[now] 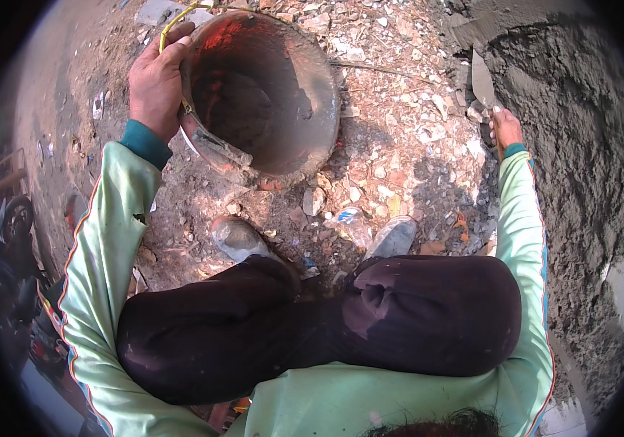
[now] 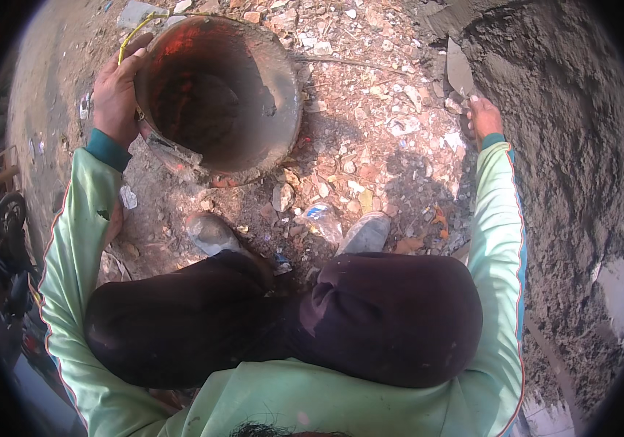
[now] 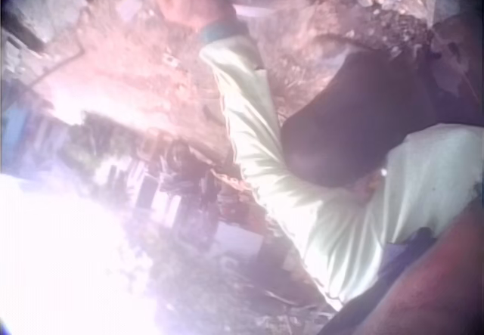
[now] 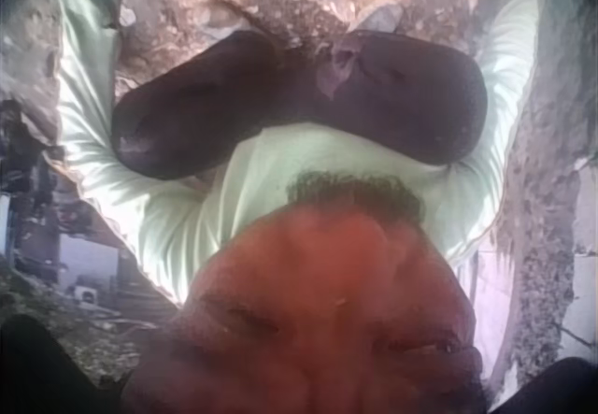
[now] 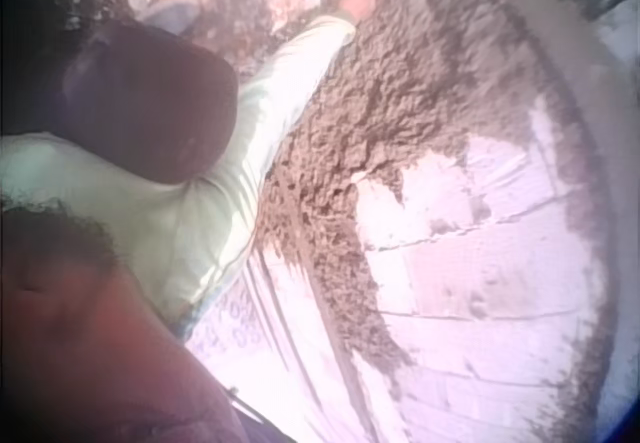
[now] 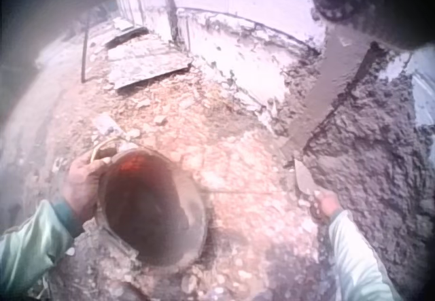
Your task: The person scoops cement from a bucket using a trowel and applies it to a block wall. They smooth the cement along the wall's surface and use a long metal rod to level the applied material.
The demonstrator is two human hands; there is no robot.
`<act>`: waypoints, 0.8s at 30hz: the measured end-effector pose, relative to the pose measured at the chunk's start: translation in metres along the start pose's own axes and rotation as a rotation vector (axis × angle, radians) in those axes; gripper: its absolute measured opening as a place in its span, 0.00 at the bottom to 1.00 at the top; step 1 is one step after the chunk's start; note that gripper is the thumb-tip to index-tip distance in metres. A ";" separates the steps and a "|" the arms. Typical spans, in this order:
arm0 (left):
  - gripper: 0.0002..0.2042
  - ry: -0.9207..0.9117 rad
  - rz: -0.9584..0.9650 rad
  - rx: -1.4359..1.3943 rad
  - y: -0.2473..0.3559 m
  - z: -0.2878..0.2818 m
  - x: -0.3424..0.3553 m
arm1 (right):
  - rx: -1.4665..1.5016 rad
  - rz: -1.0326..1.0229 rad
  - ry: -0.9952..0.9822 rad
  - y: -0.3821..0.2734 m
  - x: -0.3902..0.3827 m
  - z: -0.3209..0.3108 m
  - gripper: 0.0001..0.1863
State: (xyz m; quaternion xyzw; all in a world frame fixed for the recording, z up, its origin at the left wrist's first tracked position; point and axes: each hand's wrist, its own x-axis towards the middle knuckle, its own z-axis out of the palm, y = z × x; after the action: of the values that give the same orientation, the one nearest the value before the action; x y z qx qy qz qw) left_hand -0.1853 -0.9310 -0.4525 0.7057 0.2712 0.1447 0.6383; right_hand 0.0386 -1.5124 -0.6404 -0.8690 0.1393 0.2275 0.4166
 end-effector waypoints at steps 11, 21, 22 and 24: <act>0.14 0.007 0.005 0.046 0.005 -0.004 -0.002 | 0.308 -0.102 0.060 -0.012 -0.053 -0.021 0.15; 0.15 -0.008 0.010 -0.012 0.000 0.010 -0.001 | -0.524 -0.348 0.476 -0.020 -0.116 -0.057 0.26; 0.15 -0.009 0.022 0.005 0.001 0.014 -0.001 | -0.552 -0.340 0.430 -0.028 -0.127 -0.048 0.26; 0.16 0.009 0.045 0.056 0.007 0.015 -0.005 | -0.583 -0.340 0.302 -0.046 -0.141 -0.019 0.25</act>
State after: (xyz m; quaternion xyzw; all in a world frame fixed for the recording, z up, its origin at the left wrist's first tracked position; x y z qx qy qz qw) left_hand -0.1801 -0.9462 -0.4470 0.7285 0.2622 0.1547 0.6137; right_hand -0.0569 -1.4919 -0.5270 -0.9858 -0.0180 0.0545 0.1581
